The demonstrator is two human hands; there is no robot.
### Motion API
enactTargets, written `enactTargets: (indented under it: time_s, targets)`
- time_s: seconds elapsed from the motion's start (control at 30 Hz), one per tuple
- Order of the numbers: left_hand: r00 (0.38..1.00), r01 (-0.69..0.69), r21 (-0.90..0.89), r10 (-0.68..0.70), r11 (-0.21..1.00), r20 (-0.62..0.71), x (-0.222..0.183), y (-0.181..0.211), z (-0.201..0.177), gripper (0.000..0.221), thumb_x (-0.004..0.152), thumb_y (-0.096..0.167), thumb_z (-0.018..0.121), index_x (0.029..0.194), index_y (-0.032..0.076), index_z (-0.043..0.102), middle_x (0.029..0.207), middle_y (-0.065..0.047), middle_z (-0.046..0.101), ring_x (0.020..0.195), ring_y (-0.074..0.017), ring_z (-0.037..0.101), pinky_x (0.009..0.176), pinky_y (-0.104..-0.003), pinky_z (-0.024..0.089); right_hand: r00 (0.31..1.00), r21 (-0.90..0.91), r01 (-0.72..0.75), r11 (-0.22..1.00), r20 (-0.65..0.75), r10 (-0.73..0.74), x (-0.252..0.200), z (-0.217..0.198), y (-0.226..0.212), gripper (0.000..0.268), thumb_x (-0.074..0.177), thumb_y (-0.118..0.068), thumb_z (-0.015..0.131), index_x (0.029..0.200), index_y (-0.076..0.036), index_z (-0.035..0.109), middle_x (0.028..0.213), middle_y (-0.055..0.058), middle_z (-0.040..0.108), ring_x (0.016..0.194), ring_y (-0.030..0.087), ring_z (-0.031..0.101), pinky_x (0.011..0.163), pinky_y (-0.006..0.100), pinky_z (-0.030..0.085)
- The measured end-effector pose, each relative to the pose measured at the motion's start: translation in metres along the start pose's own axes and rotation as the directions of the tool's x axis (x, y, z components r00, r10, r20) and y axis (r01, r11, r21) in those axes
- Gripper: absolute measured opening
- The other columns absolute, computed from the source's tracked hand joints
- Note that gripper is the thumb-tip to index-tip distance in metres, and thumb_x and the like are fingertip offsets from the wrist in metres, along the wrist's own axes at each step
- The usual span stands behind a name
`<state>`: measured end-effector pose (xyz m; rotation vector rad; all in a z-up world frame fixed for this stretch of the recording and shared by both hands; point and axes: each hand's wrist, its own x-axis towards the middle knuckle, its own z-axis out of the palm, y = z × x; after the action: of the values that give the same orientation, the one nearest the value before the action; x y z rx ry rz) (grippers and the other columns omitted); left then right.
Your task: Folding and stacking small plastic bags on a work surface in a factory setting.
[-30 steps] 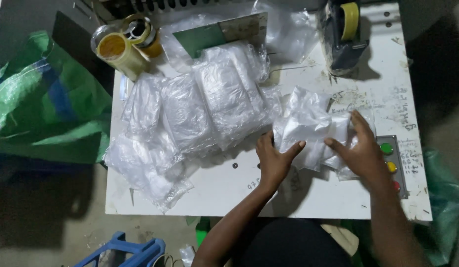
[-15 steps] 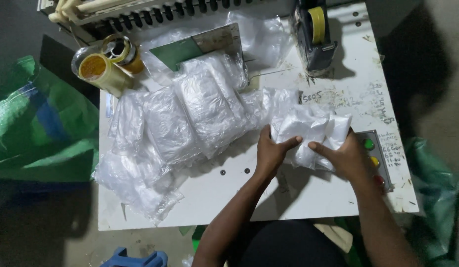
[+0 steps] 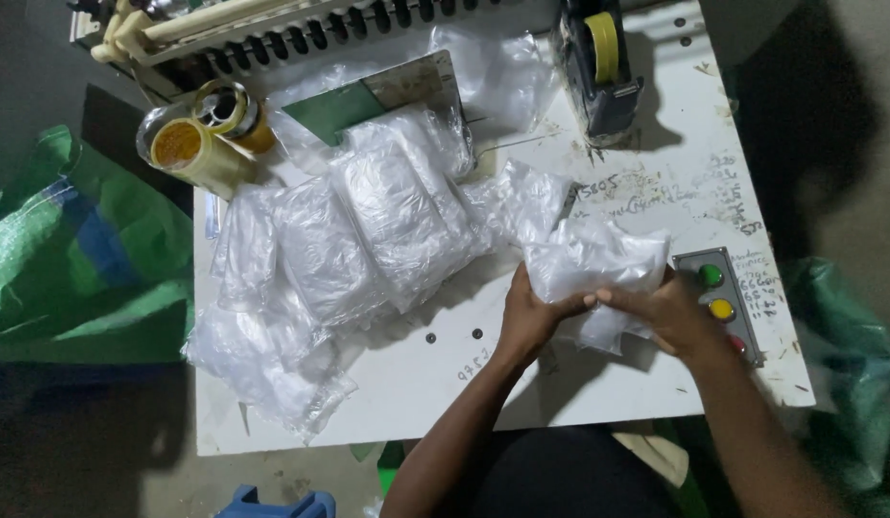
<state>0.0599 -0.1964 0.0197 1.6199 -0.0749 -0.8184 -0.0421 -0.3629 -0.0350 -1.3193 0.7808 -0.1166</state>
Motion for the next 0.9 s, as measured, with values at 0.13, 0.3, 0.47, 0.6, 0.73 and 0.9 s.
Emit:
enactTargets:
  time_s: [0.13,0.3,0.47,0.6,0.73,0.9]
  targets:
    - [1.000,-0.002,-0.021,0.002,1.000,0.017,-0.012,-0.011,-0.011,0.100,0.062,0.036,0.093,0.143,0.000,0.046,0.135,-0.029,0.058,0.134,-0.0452,0.053,0.104,-0.054,0.049,0.998,0.161,-0.058,0.985,0.023,0.055,0.002,0.000,0.056,0.074,0.064,0.011,0.088,0.132,0.007,0.060,0.115,0.021,0.068,0.113,0.035,0.063,0.091,0.059,0.052]
    - [0.999,0.009,-0.110,-0.004,0.994,0.045,-0.030,-0.029,-0.020,0.105,0.060,0.036,0.093,0.144,-0.003,0.042,0.137,-0.032,0.054,0.137,-0.0457,0.050,0.106,-0.056,0.046,0.983,0.265,-0.169,0.949,0.114,0.143,-0.010,0.020,0.069,0.086,0.063,0.019,0.082,0.143,0.000,0.057,0.129,0.022,0.067,0.126,0.037,0.060,0.102,0.063,0.049]
    - [0.911,-0.336,0.410,0.403,0.848,-0.089,-0.057,-0.096,-0.034,0.113,0.071,0.068,0.074,0.153,0.004,0.031,0.157,-0.021,0.032,0.149,-0.0405,0.027,0.121,-0.057,0.026,0.942,0.084,-0.330,0.940,0.088,0.323,-0.042,0.032,0.032,0.109,0.058,0.020,0.077,0.156,-0.011,0.043,0.131,0.020,0.068,0.129,0.035,0.063,0.110,0.049,0.051]
    - [0.984,-0.161,0.135,0.170,0.978,-0.054,-0.071,-0.116,-0.049,0.103,0.060,0.034,0.092,0.149,0.006,0.046,0.142,-0.014,0.057,0.134,-0.0271,0.054,0.113,-0.037,0.043,0.969,0.258,-0.207,0.944,0.184,0.162,-0.053,0.018,0.106,0.101,0.052,0.027,0.084,0.144,0.000,0.053,0.114,0.025,0.075,0.100,0.036,0.072,0.084,0.046,0.062]
    - [0.996,-0.053,-0.125,0.060,0.991,0.058,-0.064,-0.139,-0.057,0.064,0.057,0.008,0.094,0.114,-0.001,0.066,0.103,-0.010,0.076,0.097,-0.0197,0.070,0.089,-0.033,0.060,0.962,-0.409,-0.043,0.912,0.231,0.149,-0.059,0.012,0.119,0.058,0.063,-0.026,0.097,0.116,-0.012,0.078,0.126,0.010,0.069,0.118,0.020,0.062,0.104,0.032,0.049]
    - [1.000,0.012,0.058,-0.013,0.998,0.026,-0.073,-0.104,-0.032,0.089,0.065,0.028,0.090,0.138,0.002,0.047,0.136,-0.014,0.064,0.129,-0.0287,0.060,0.109,-0.039,0.049,0.942,0.266,-0.327,0.907,0.164,0.292,-0.055,0.000,0.095,0.114,0.056,0.019,0.080,0.158,-0.010,0.039,0.134,0.022,0.066,0.125,0.036,0.064,0.099,0.052,0.058]
